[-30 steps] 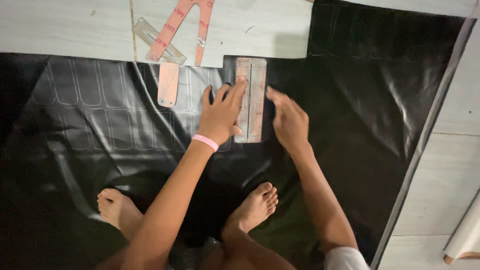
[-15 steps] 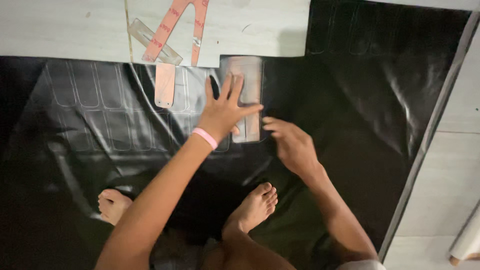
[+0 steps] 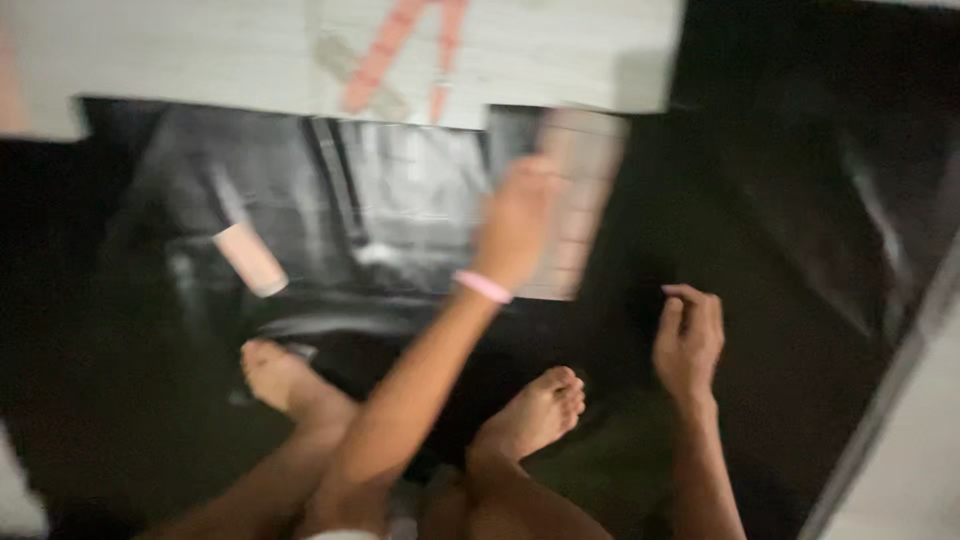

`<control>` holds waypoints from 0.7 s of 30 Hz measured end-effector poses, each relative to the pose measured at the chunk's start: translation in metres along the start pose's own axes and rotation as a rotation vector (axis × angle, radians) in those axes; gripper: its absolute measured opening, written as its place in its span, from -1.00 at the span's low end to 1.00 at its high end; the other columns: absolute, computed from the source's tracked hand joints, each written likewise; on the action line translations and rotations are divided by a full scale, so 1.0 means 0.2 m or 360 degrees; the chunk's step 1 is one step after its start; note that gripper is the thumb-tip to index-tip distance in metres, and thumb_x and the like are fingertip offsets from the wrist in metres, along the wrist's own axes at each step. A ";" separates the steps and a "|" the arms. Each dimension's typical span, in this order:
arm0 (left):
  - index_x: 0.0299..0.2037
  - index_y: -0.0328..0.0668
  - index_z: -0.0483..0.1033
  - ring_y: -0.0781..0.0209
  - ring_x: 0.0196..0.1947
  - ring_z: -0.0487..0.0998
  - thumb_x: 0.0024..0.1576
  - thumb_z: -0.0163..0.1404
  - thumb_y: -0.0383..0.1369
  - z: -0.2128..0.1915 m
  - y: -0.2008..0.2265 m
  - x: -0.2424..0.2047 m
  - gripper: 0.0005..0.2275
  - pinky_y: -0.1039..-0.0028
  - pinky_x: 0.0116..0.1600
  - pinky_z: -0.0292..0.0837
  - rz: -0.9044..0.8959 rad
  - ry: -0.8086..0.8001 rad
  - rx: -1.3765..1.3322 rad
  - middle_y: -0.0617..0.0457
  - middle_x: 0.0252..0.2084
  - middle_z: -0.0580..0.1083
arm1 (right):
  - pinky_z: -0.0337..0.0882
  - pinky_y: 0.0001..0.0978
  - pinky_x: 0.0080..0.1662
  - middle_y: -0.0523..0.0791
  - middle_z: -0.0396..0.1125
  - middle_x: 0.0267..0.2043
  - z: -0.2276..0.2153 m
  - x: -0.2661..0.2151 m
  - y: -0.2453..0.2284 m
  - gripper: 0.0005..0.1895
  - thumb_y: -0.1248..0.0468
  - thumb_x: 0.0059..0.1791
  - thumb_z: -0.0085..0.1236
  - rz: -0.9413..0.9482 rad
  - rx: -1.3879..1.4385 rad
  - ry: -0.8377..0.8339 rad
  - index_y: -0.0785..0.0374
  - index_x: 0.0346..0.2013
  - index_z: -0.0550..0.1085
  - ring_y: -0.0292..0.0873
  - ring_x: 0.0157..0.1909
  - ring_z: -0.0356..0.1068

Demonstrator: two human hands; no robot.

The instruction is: The person sits on the floor and uses a small rectangular template and a white marking tool to trace outlines onto a large black sheet. They repeatedly reposition the template and draw along its edges to create a series of identical shapes.

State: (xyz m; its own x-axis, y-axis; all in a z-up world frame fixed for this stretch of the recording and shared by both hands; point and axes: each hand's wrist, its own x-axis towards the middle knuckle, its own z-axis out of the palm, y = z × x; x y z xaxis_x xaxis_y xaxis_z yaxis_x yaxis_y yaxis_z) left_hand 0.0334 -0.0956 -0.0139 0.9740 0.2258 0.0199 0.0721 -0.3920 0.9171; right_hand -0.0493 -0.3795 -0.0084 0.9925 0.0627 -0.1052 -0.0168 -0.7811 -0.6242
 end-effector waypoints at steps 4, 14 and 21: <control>0.34 -0.31 0.27 -0.13 0.08 0.48 0.20 0.09 -0.20 0.14 0.06 -0.09 -0.45 0.19 0.14 0.45 -0.0031 -0.0493 0.0407 -0.15 0.11 0.44 | 0.27 0.00 0.15 0.06 0.18 0.16 0.00 0.05 -0.05 -0.36 0.15 0.05 0.30 -0.0086 -0.0212 -0.0154 0.21 0.38 0.32 0.07 0.14 0.19; 0.29 -0.08 0.41 -0.01 0.19 0.42 0.07 0.27 -0.19 -0.11 -0.07 -0.13 -0.43 0.18 0.30 0.35 0.0116 -0.0533 0.0389 -0.01 0.33 0.31 | 0.13 0.11 0.26 0.12 0.07 0.25 0.00 0.13 -0.10 0.04 -0.15 -0.18 0.50 -0.0094 -0.0425 -0.0213 0.02 0.50 0.25 0.17 0.26 0.04; 0.32 0.20 0.40 -0.04 0.30 0.25 -0.09 0.38 -0.13 -0.07 -0.04 -0.01 -0.30 0.02 0.34 0.12 0.0087 -0.0574 0.0516 0.00 0.50 0.09 | 0.13 0.00 0.13 0.04 0.09 0.20 0.00 0.19 -0.15 -0.04 -0.19 -0.23 0.46 -0.0135 -0.0429 -0.0327 -0.09 0.42 0.35 0.08 0.15 0.07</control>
State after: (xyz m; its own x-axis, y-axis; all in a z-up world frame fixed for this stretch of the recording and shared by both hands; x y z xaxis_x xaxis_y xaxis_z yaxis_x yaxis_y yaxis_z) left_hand 0.0281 -0.0797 -0.0161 0.9864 -0.1038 -0.1273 0.0263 -0.6654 0.7460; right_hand -0.0109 -0.3534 0.0056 0.9432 0.2370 -0.2327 0.1247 -0.9020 -0.4133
